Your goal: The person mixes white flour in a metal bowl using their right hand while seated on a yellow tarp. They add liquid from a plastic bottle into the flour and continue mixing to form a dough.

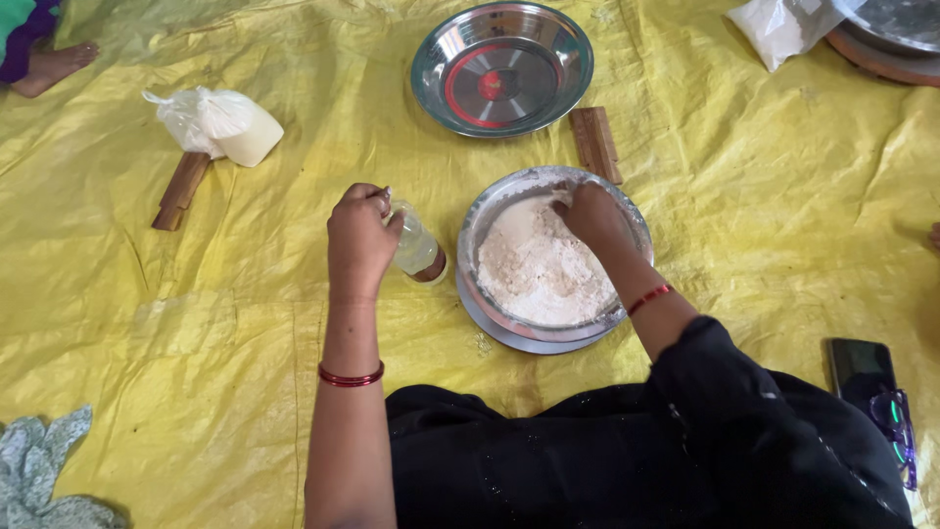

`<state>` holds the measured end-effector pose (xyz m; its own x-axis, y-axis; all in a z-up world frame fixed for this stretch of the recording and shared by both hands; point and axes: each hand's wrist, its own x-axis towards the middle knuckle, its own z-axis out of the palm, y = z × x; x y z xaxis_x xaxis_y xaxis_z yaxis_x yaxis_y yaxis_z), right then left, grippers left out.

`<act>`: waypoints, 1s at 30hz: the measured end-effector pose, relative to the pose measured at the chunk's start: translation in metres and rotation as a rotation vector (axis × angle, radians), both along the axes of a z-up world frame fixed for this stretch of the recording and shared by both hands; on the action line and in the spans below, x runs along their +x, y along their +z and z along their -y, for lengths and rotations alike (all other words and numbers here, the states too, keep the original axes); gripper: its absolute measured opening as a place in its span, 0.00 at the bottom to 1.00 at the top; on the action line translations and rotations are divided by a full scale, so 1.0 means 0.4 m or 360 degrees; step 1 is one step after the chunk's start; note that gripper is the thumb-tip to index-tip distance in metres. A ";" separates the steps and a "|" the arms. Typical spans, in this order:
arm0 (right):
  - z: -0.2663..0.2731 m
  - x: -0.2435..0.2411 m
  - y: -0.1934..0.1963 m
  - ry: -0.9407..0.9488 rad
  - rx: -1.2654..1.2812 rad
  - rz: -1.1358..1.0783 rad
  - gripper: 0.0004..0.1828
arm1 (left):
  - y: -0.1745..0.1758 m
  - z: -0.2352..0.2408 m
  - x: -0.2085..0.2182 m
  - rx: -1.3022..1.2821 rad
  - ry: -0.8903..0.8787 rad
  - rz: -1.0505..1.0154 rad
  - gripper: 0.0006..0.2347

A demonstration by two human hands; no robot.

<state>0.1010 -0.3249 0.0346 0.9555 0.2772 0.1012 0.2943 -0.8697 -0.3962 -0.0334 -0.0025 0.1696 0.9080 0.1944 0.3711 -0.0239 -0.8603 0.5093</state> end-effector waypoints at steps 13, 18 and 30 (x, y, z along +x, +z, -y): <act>-0.223 -0.089 0.019 0.0775 -0.0673 -0.0297 0.24 | -0.031 0.105 -0.055 0.0260 0.0127 0.0831 0.13; -0.127 -0.109 0.053 0.0789 -0.0573 -0.0161 0.17 | -0.163 0.191 -0.117 -0.0243 0.0197 -0.0659 0.11; 0.064 -0.135 -0.063 0.0085 -0.0137 -0.0084 0.13 | -0.387 0.239 -0.044 -0.1983 0.0046 -0.0874 0.22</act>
<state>0.0471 -0.3504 0.0094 0.9425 0.3333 0.0250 0.3218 -0.8848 -0.3370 -0.0509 -0.0980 0.0147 0.8704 0.1535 -0.4678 0.4417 0.1763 0.8797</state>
